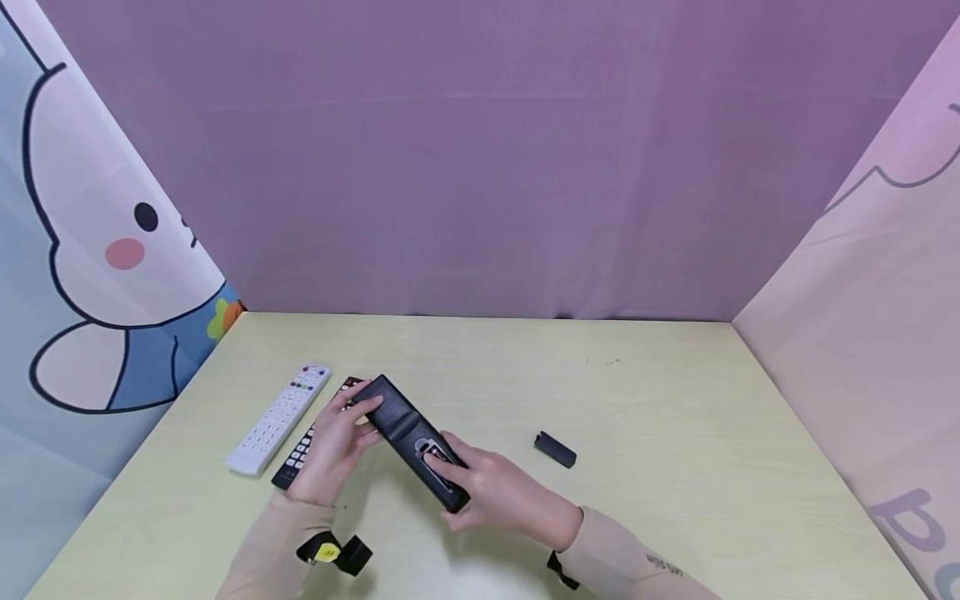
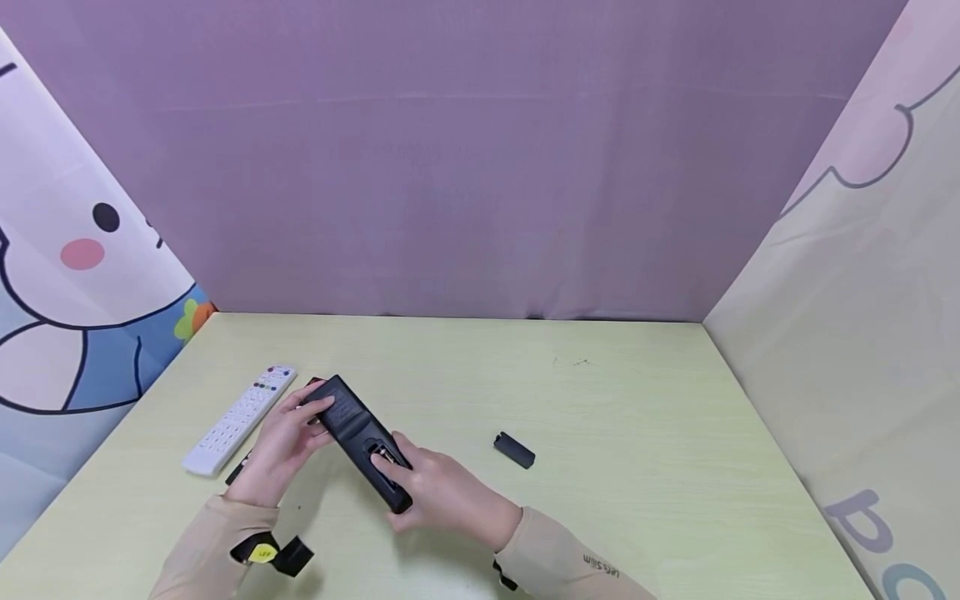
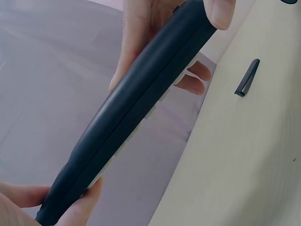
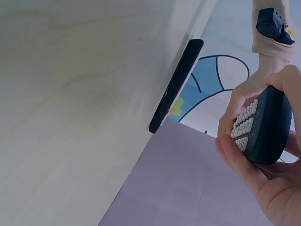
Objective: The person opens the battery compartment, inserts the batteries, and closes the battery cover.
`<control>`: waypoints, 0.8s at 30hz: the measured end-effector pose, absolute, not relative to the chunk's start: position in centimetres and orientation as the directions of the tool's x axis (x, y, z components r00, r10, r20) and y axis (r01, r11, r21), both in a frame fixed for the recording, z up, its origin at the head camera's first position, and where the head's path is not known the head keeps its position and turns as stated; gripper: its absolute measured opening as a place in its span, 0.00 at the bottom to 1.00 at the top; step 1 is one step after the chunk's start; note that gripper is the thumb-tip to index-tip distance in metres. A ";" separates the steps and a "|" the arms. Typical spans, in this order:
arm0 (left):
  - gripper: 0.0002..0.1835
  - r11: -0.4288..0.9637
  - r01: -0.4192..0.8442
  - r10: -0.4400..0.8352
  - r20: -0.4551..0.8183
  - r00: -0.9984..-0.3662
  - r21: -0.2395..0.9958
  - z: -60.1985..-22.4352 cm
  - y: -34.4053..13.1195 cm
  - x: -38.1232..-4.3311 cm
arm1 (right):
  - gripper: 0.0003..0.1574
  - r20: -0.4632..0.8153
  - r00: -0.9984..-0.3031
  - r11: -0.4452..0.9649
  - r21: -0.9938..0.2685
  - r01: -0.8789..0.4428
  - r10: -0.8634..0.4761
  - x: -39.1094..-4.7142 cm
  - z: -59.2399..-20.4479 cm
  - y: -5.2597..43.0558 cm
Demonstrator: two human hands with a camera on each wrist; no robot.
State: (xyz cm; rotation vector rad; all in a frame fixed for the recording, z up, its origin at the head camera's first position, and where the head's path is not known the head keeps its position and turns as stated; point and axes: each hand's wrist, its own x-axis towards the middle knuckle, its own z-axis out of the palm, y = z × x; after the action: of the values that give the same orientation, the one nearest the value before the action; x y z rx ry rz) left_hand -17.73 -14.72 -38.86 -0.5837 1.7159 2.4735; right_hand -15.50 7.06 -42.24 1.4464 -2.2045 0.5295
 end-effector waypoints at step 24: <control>0.23 -0.375 -0.219 -0.163 -0.297 -0.941 0.901 -37.5 -14.8 -17.7 | 0.37 0.570 -0.373 0.321 -0.196 -0.927 -0.731 -15.6 -41.7 7.6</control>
State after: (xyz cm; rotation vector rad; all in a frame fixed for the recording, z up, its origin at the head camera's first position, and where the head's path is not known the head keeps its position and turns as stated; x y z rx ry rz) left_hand -17.70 -14.76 -37.46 -0.5312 1.7361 2.5217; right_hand -15.62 7.56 -41.66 1.4735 -2.2142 0.7086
